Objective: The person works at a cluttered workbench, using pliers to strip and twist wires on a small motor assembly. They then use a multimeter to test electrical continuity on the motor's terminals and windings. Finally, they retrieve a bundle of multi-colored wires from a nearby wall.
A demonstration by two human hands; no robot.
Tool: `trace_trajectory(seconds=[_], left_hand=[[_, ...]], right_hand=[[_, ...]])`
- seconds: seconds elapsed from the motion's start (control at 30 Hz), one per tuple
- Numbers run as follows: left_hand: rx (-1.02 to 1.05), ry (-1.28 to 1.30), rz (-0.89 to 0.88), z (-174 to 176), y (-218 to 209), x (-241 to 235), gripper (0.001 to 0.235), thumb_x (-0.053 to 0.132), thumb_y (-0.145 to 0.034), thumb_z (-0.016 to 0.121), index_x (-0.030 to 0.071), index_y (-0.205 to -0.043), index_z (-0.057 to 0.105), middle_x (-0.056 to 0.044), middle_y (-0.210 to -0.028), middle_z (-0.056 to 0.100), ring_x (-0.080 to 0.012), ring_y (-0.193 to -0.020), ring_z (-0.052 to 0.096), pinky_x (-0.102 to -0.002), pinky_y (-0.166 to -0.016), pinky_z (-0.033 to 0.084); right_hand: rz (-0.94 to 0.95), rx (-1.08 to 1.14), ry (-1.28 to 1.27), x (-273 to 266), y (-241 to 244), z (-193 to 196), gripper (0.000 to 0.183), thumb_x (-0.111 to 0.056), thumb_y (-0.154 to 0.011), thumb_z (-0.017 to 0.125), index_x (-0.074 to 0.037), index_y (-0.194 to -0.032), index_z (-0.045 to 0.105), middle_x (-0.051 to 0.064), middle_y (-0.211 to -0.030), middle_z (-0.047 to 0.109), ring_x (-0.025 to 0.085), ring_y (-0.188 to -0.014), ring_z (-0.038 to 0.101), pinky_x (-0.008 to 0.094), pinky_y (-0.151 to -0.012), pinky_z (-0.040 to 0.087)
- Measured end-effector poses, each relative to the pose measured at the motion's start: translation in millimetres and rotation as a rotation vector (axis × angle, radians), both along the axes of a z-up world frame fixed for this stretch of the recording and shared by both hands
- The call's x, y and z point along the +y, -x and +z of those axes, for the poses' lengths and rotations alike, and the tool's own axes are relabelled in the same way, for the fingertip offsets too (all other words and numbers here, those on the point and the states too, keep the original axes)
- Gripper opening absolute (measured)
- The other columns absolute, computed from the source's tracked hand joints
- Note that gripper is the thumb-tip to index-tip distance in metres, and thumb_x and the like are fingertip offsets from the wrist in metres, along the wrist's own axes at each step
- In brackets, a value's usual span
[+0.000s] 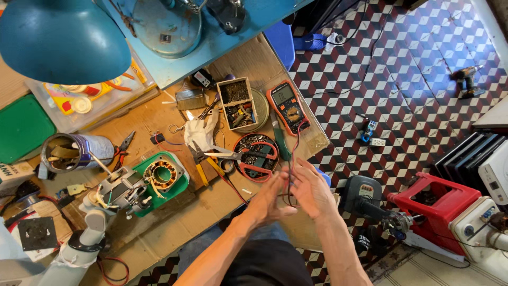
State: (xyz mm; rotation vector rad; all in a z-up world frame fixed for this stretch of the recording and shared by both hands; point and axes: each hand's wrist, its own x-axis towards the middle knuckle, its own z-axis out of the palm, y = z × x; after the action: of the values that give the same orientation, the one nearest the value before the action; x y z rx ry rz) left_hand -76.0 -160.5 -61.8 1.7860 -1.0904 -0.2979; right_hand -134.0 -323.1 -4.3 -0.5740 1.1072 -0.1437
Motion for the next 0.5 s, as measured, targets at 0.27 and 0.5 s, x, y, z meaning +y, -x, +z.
trace_trajectory(seconds=[0.27, 0.5], left_hand=[[2.063, 0.270, 0.417, 52, 14, -42, 0.047, 0.043, -0.106, 0.043, 0.001, -0.117, 0.061, -0.012, -0.096, 0.076, -0.0224, -0.091, 0.073, -0.036, -0.087, 0.058], [2.013, 0.119, 0.435, 58, -20, 21, 0.042, 0.039, -0.110, 0.042, 0.005, -0.123, 0.061, 0.006, -0.057, 0.038, -0.0098, -0.049, 0.042, -0.033, -0.068, 0.058]], right_hand=[[-0.141, 0.146, 0.098, 47, 48, 59, 0.076, -0.055, -0.108, 0.054, 0.021, -0.117, 0.055, 0.028, -0.106, 0.064, 0.034, -0.096, 0.062, 0.045, -0.086, 0.050], [-0.559, -0.288, -0.106, 68, 56, 80, 0.075, -0.067, -0.100, 0.054, 0.004, -0.124, 0.058, 0.011, -0.111, 0.067, 0.024, -0.109, 0.062, 0.041, -0.107, 0.043]])
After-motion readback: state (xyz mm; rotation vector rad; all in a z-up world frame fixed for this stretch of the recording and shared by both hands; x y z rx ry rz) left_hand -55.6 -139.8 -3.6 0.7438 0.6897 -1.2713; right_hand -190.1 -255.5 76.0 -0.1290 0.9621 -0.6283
